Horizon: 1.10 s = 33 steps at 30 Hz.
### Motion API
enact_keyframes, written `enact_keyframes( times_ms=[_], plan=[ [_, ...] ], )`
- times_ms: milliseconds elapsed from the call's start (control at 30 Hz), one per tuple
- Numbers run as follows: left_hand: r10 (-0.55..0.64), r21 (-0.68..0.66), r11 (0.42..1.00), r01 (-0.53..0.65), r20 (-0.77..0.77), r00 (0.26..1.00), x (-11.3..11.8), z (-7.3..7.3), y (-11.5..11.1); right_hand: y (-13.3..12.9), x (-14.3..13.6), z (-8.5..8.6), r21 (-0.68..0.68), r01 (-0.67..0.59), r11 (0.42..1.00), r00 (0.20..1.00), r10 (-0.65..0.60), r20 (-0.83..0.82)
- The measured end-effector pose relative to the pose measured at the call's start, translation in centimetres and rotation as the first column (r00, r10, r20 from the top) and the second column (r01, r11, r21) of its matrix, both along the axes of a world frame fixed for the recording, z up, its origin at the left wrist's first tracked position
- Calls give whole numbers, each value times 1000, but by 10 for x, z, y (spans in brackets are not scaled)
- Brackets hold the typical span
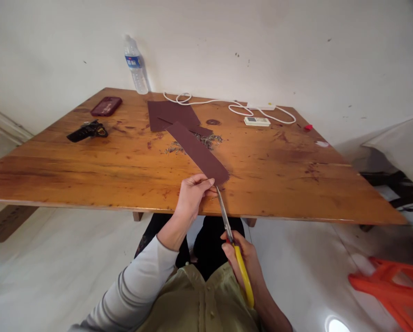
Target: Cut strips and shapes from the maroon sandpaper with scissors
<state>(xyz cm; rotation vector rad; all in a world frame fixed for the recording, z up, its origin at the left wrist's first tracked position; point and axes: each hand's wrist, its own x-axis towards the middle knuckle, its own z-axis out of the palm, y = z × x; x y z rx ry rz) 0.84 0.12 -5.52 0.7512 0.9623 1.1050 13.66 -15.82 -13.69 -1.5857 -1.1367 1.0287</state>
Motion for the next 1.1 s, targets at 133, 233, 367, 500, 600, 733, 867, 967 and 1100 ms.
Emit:
enact_keyframes(
  times_ms=[133,233,367,500,600,733,867,967,1100],
  plan=[
    [-7,-30,1000,8,20,1000,-1,3,1,-3,1,1,-69,-68,995,996,64,-64],
    [-13,-48,999,15,39,999,-3,3,4,-6,3,-3,-117,-67,991,989,50,-138],
    [-22,-79,997,24,37,999,-5,2,7,-12,9,-7,-95,-137,986,974,116,-195],
    [-46,-105,993,48,25,999,-6,2,8,-13,16,1,-96,-166,981,973,147,-180],
    [-50,-129,990,53,31,998,-8,2,8,-9,20,13,-103,-175,979,972,155,-175],
    [-90,-153,984,94,39,995,-11,4,8,-2,30,30,-135,-217,967,969,196,-149],
    [-128,-185,974,131,29,991,-12,6,11,5,44,43,-153,-261,953,963,248,-101],
    [-156,-205,966,159,34,987,-13,6,13,9,54,47,-188,-290,938,954,267,-137],
    [-170,-220,960,175,39,985,-13,6,15,14,67,53,-246,-348,904,933,310,-183]
  ],
)
